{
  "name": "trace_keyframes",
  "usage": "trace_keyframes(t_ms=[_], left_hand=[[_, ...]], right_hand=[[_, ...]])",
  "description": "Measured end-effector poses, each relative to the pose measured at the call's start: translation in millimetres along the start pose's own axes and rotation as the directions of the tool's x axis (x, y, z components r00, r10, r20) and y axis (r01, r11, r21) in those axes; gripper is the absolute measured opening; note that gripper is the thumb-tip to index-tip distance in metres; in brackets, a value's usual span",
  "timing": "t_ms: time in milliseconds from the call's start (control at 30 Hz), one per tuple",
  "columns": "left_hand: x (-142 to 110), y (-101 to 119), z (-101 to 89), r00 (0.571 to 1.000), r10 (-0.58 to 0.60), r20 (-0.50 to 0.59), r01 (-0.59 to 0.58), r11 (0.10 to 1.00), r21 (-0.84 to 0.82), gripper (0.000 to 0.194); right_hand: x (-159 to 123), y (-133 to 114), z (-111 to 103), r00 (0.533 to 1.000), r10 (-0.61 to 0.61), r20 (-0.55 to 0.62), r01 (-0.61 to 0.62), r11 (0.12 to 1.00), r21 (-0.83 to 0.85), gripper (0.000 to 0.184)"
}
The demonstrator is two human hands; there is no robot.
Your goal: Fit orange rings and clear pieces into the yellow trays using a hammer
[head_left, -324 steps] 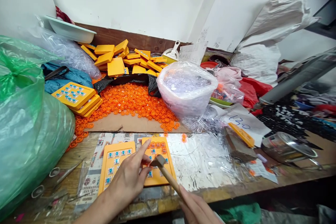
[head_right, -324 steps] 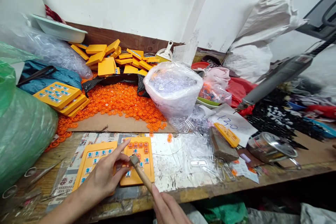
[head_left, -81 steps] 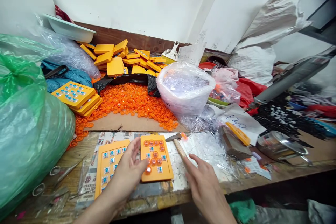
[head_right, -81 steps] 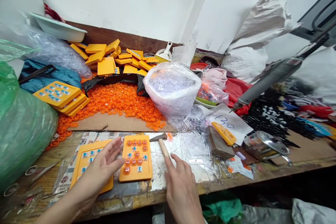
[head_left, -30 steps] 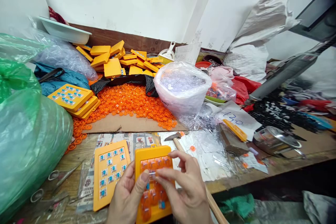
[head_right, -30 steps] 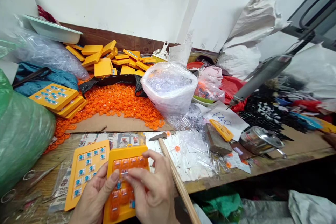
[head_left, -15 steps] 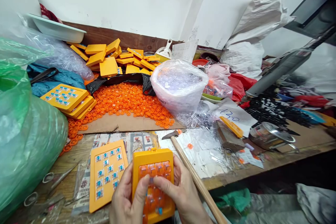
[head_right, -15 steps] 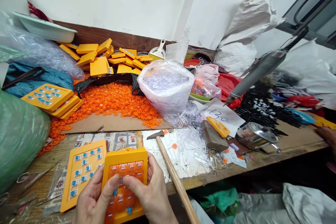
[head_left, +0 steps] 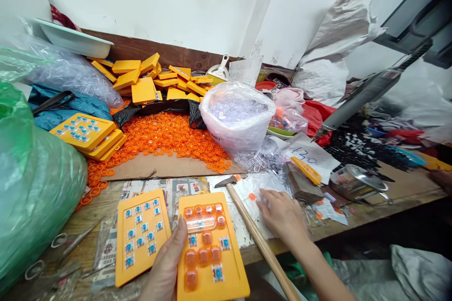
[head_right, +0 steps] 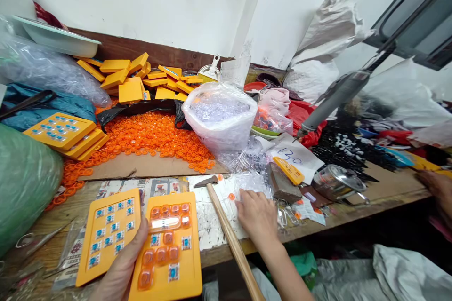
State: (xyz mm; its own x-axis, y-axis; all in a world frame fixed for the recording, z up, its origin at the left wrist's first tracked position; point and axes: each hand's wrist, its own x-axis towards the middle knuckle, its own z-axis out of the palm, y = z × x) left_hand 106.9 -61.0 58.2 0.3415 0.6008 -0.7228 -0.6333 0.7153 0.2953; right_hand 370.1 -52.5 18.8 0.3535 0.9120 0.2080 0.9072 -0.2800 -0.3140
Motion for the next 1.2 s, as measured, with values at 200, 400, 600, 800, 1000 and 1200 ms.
trace_keyframes(t_ms=[200, 400, 600, 800, 1000, 1200], left_hand=[[5.6, 2.2, -17.9, 0.954, -0.017, 0.3, 0.036, 0.998, -0.059, 0.063], [3.9, -2.5, -18.9, 0.874, 0.031, 0.486, -0.064, 0.997, 0.051, 0.089], [3.7, -9.3, -9.9, 0.88, 0.223, 0.42, -0.344, 0.908, 0.238, 0.072], [10.3, -14.9, -22.9, 0.85, 0.405, 0.338, -0.514, 0.781, 0.356, 0.06], [1.8, -14.9, -16.6, 0.867, 0.414, 0.276, -0.493, 0.79, 0.364, 0.063], [8.3, -18.6, -19.3, 0.88, 0.414, 0.233, -0.475, 0.779, 0.409, 0.067]], right_hand=[[0.6, -5.3, 8.7, 0.997, -0.028, -0.067, 0.03, 0.999, 0.03, 0.039], [-39.3, -52.3, -29.8, 0.989, -0.088, 0.122, 0.009, 0.845, 0.534, 0.033], [-86.1, -100.2, -20.2, 0.951, -0.085, 0.298, -0.205, 0.546, 0.812, 0.02], [-92.2, -107.0, -7.1, 0.99, -0.116, -0.076, 0.127, 0.545, 0.829, 0.011], [-91.7, -117.3, -4.5, 0.968, 0.062, 0.242, -0.25, 0.239, 0.938, 0.037], [-82.4, -114.7, 3.9, 0.897, -0.133, 0.422, -0.433, -0.066, 0.899, 0.059]])
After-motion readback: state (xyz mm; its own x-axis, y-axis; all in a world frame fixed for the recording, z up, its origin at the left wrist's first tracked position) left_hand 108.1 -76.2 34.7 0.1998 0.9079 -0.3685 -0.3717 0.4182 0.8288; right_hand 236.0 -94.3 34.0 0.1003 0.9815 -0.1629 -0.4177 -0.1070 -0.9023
